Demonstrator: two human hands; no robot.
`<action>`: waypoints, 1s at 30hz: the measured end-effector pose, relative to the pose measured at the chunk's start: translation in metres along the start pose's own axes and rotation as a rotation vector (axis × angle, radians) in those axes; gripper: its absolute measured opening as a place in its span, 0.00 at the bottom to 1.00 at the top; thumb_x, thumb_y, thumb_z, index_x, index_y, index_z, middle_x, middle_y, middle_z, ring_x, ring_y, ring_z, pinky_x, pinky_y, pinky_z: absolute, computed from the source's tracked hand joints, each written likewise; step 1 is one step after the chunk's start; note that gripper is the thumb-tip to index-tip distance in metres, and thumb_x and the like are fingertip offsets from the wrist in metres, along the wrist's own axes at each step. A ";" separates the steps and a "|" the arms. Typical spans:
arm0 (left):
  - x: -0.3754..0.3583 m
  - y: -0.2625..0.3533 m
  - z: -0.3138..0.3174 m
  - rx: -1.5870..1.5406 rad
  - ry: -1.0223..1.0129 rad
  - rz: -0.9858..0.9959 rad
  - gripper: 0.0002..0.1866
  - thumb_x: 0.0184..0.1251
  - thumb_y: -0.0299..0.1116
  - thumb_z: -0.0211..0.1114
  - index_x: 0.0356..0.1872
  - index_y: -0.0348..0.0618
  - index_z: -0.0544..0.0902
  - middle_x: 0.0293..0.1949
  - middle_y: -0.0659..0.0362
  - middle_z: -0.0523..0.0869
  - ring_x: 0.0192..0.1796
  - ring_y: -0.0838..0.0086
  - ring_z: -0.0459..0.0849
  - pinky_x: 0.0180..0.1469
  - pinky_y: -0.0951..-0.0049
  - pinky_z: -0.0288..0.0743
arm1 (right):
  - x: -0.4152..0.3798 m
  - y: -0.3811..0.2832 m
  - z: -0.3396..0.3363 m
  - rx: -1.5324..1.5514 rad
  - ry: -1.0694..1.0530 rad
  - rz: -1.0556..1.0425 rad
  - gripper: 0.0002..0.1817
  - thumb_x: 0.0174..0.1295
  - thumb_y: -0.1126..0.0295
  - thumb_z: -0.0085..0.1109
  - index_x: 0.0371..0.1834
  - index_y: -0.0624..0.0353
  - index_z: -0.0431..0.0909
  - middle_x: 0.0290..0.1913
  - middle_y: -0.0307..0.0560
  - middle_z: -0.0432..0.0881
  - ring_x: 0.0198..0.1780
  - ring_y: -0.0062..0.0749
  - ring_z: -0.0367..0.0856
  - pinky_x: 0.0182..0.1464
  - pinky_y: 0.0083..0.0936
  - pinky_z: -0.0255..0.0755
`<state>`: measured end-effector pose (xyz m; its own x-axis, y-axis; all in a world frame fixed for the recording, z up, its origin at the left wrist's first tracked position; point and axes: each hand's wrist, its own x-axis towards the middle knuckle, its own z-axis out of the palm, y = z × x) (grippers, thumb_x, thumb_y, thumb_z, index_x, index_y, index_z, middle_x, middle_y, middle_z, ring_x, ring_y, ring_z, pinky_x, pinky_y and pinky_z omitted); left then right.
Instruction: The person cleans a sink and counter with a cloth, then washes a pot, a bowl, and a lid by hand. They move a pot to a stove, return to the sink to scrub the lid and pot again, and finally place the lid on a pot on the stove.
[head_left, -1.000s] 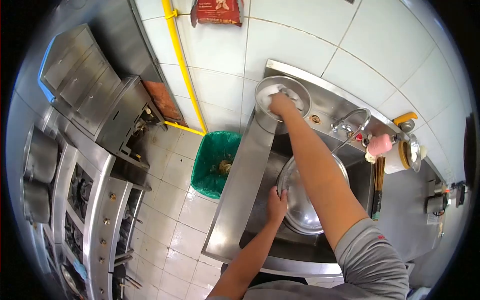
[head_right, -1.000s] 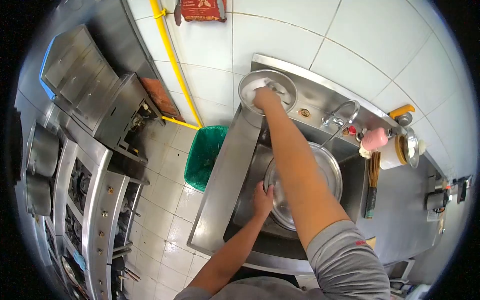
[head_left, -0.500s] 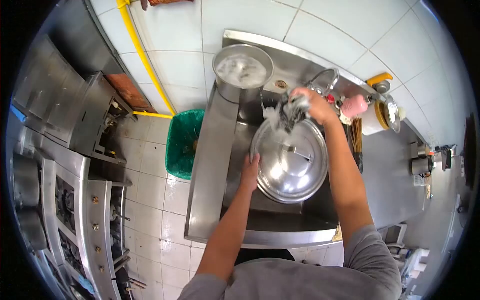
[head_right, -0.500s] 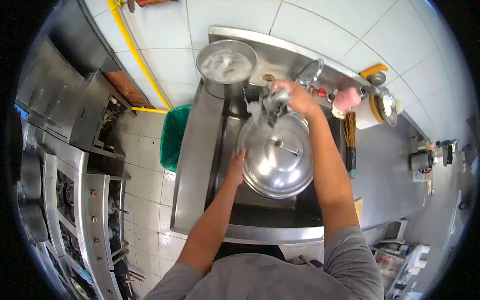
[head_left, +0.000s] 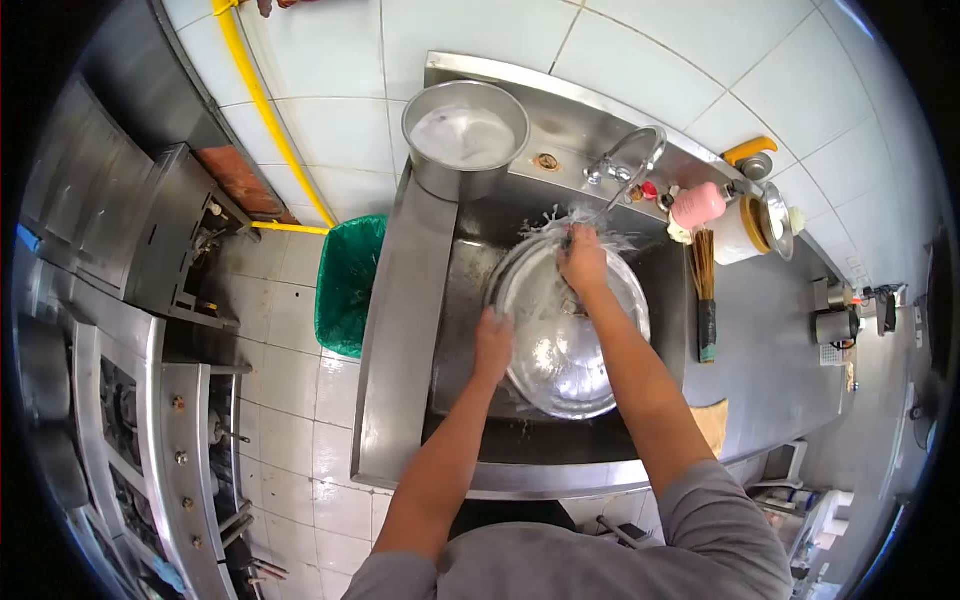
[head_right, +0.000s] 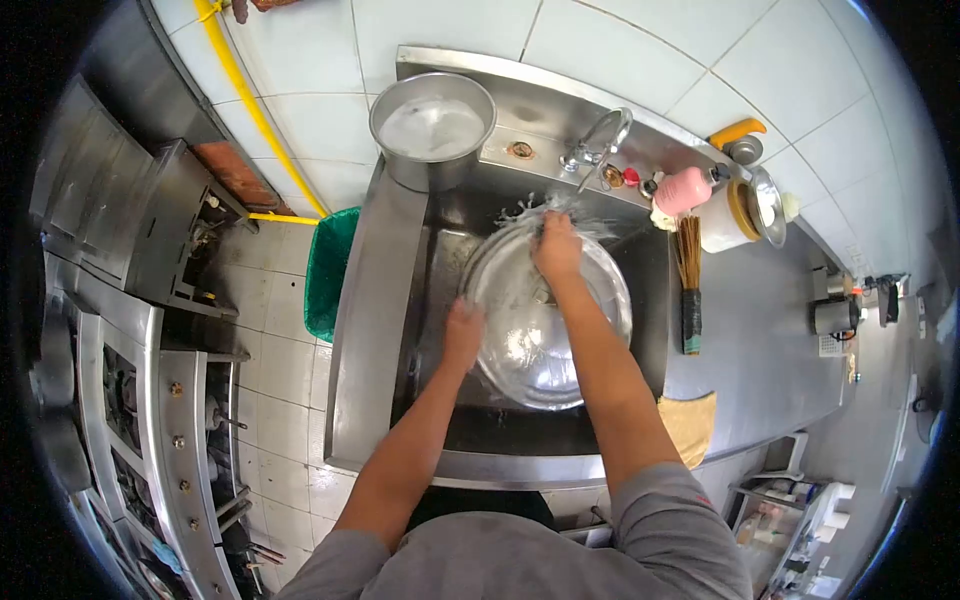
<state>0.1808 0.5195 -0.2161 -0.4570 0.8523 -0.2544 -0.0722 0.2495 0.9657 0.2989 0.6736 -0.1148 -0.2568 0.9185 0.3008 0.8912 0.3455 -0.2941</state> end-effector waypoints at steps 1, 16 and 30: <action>0.000 0.006 -0.004 0.000 0.003 0.001 0.22 0.71 0.37 0.61 0.60 0.32 0.73 0.54 0.50 0.80 0.54 0.67 0.78 0.61 0.70 0.69 | -0.003 -0.002 0.002 0.049 0.003 -0.019 0.17 0.49 0.73 0.63 0.45 0.53 0.78 0.43 0.50 0.79 0.47 0.50 0.78 0.46 0.45 0.71; 0.005 0.008 0.000 -0.256 -0.177 -0.152 0.19 0.71 0.31 0.58 0.58 0.32 0.74 0.51 0.50 0.83 0.51 0.67 0.80 0.56 0.68 0.72 | -0.035 -0.049 -0.005 -0.213 -0.332 -0.334 0.12 0.61 0.61 0.59 0.46 0.50 0.79 0.49 0.51 0.77 0.54 0.49 0.75 0.53 0.47 0.69; 0.002 0.013 -0.011 -0.118 -0.203 -0.096 0.20 0.72 0.32 0.55 0.61 0.31 0.71 0.56 0.48 0.80 0.56 0.64 0.77 0.61 0.65 0.68 | 0.006 0.023 0.011 0.025 -0.261 -0.143 0.12 0.57 0.60 0.62 0.43 0.49 0.80 0.50 0.50 0.76 0.56 0.50 0.75 0.53 0.45 0.70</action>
<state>0.1694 0.5190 -0.2033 -0.2565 0.9051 -0.3392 -0.2150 0.2887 0.9329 0.3136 0.6893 -0.1300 -0.4694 0.8775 0.0986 0.8304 0.4766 -0.2884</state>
